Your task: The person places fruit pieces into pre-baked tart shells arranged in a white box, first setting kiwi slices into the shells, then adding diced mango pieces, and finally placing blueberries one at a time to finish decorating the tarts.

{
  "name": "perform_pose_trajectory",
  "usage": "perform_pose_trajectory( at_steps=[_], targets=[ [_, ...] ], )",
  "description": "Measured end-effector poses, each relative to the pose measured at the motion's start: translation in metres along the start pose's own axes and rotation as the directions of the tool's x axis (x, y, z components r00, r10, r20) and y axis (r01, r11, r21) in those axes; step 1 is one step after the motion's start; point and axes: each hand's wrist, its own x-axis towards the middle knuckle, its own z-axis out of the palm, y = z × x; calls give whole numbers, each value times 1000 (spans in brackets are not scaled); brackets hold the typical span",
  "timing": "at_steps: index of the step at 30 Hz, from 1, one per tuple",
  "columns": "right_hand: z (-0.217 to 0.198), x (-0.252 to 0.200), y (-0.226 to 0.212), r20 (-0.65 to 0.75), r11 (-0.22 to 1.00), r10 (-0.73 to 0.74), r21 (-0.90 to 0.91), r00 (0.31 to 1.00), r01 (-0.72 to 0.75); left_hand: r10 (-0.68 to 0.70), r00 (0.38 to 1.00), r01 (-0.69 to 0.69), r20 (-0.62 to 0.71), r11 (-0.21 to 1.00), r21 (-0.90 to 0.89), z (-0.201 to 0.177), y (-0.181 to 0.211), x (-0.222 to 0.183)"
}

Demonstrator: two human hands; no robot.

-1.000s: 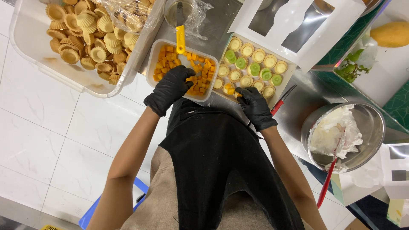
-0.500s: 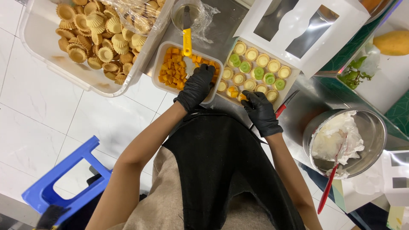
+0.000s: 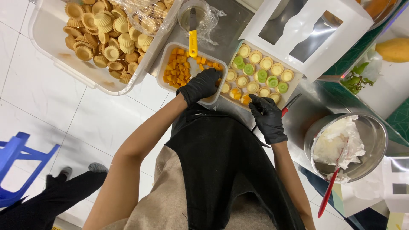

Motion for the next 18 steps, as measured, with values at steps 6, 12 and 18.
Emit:
perform_pose_trajectory(
  at_steps=[6, 12, 18],
  targets=[
    [2, 1, 19, -50, 989, -117, 80, 992, 121, -12, 991, 25, 132, 995, -100, -34, 15, 1],
    [-6, -2, 3, -37, 997, -74, -13, 997, 73, 64, 994, -64, 89, 998, 0, 11, -23, 6],
    [-1, -2, 7, -25, 995, -25, 99, 999, 27, -92, 965, 153, 246, 958, -241, -53, 27, -7]
  ],
)
